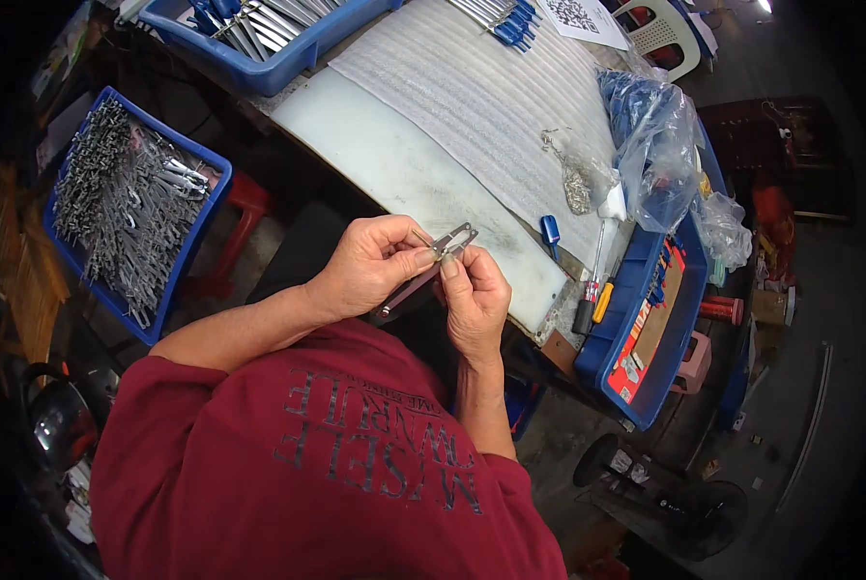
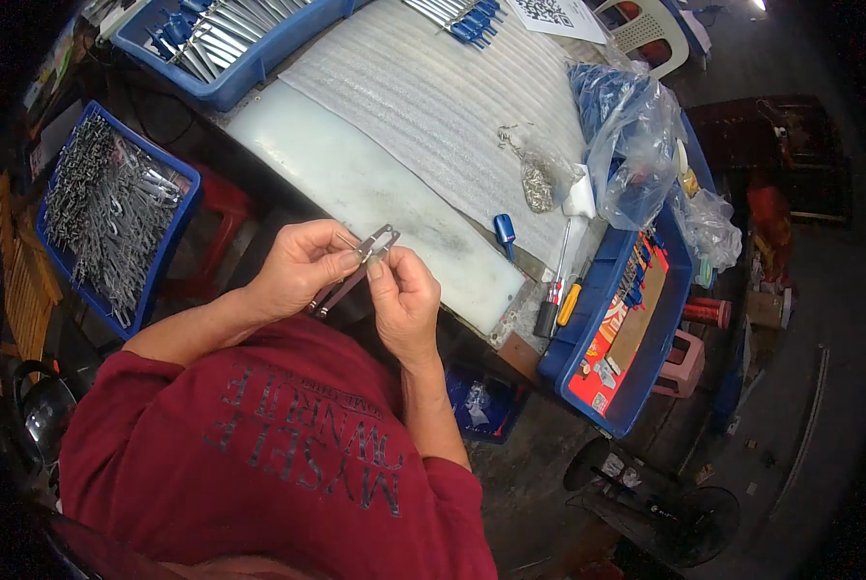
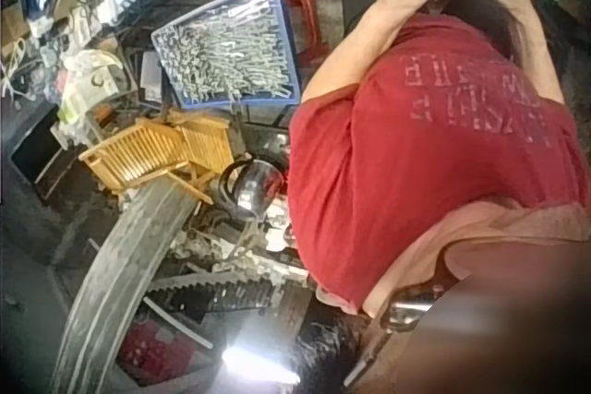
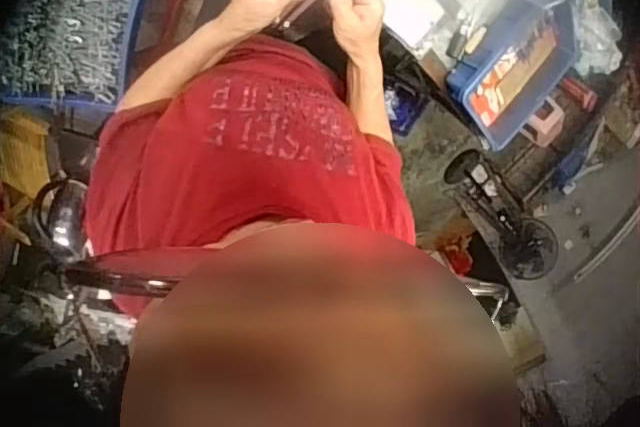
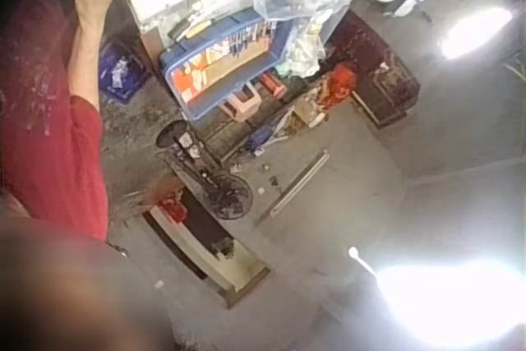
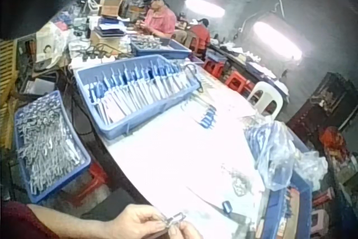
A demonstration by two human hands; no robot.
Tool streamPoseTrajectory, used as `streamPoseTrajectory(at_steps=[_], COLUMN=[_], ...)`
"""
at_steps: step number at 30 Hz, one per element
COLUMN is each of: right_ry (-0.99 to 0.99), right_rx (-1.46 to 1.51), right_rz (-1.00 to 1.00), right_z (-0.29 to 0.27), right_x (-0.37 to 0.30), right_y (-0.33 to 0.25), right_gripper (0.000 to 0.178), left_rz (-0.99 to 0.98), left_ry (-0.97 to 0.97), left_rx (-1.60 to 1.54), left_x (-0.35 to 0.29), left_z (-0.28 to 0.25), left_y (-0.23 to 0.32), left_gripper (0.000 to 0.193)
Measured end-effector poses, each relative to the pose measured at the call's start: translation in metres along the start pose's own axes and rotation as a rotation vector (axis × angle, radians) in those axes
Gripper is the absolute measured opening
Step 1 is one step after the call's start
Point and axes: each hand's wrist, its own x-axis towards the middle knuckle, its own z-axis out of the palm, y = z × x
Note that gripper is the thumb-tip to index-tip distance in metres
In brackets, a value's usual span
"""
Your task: Assembling small hand tools by inserting metal bits into plastic handles.
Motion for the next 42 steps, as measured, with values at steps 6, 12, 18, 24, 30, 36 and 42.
streamPoseTrajectory(at_steps=[6,12,18,24,30,36,42], right_ry=[-0.002,-0.021,-0.037,-0.038,-0.024,-0.024,-0.055], right_rx=[0.02,0.035,0.054,0.034,0.07,0.069,0.034], right_rz=[0.014,0.06,0.098,0.094,0.113,0.057,0.033], right_z=[0.0,-0.001,-0.0024,-0.0029,-0.0017,-0.0016,-0.0056], right_x=[-0.0001,0.0009,0.0007,0.0029,0.0016,0.003,0.0025], right_y=[-0.0011,-0.0031,-0.0027,-0.0019,-0.0012,0.0026,0.0031], right_gripper=[0.013,0.013,0.012,0.012,0.012,0.015,0.015], left_rz=[-0.015,-0.02,-0.048,-0.06,-0.065,-0.095,-0.111], left_ry=[-0.004,-0.002,0.018,0.042,0.042,0.045,0.025], left_rx=[-0.023,-0.017,-0.022,-0.035,-0.039,-0.071,-0.091], left_x=[0.0004,0.0013,0.0022,0.0033,0.0029,0.0028,0.0017], left_z=[0.0004,-0.0017,0.0001,-0.0002,-0.0003,-0.0011,-0.001], left_y=[0.0003,-0.0037,-0.002,-0.0044,-0.0035,-0.0062,-0.0031], left_gripper=[0.006,0.006,0.006,0.007,0.008,0.009,0.009])
